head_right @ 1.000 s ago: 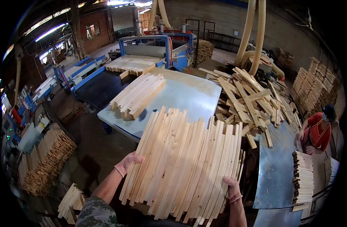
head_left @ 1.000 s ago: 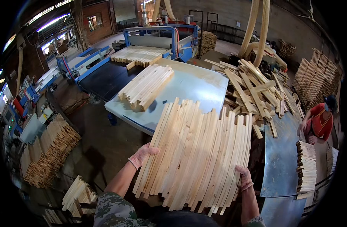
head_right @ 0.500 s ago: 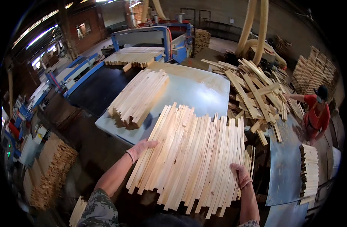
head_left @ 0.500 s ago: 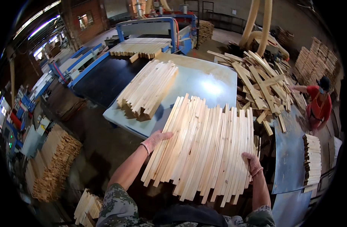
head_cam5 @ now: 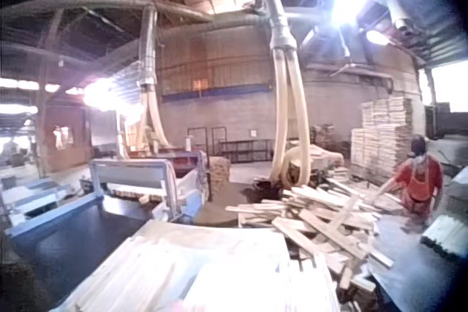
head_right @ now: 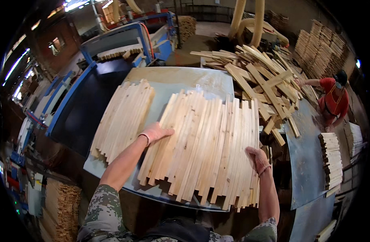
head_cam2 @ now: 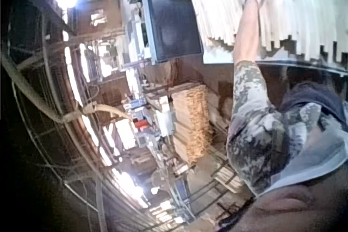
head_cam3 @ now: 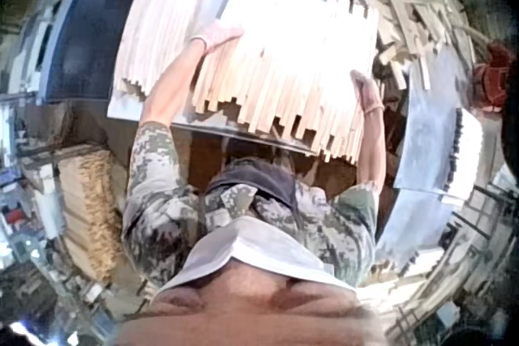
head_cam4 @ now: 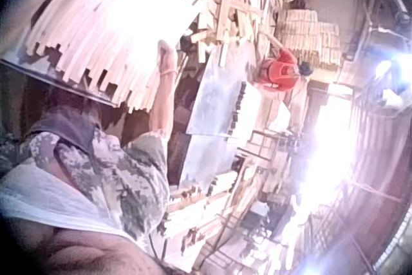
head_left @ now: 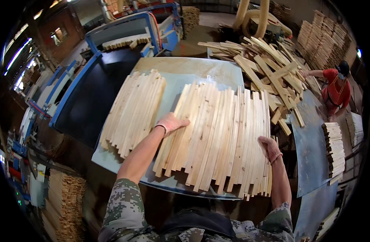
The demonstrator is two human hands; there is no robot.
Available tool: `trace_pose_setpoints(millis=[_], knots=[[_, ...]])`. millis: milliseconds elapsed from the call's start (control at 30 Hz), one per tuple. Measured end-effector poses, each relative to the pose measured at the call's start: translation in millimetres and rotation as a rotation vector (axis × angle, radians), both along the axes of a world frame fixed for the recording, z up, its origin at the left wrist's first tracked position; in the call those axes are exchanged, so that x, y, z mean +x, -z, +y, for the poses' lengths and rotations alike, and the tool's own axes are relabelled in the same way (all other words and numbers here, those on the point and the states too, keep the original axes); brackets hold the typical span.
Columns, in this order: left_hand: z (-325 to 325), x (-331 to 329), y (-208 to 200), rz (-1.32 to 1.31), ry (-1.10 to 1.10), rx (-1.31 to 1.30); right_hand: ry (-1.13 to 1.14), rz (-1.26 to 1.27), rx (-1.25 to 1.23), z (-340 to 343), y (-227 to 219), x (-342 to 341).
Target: The person repeatedly picks up stacks of light-colored wooden planks from a metal table and places them onto a moving conveyor belt. The person aligns the planks on the belt and continues the cycle of picking, placing, and aligning throughout the clip.
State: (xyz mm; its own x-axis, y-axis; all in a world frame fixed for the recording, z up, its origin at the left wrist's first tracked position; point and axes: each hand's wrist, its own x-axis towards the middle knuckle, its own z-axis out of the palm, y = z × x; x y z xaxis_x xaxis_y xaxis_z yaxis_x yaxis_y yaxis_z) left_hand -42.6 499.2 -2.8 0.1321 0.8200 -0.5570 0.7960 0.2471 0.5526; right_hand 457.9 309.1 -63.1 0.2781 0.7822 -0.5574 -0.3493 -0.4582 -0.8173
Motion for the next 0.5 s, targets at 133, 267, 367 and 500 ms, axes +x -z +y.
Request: trace_pose_setpoints(millis=[133,267,367,500], knots=[[-3,15,-37,0.135,0.006,0.364,0.005,0.005,0.046,36,-11,-13],[19,-67,-21,0.176,-0.047,0.957,-0.071,0.021,0.086,61,-9,-20],[38,-202,-5,0.574,-0.282,0.882,-0.103,-0.021,0.048,79,-25,-39],[27,-274,-5,0.624,-0.481,0.493,-0.107,-0.065,0.038,89,-21,-52]])
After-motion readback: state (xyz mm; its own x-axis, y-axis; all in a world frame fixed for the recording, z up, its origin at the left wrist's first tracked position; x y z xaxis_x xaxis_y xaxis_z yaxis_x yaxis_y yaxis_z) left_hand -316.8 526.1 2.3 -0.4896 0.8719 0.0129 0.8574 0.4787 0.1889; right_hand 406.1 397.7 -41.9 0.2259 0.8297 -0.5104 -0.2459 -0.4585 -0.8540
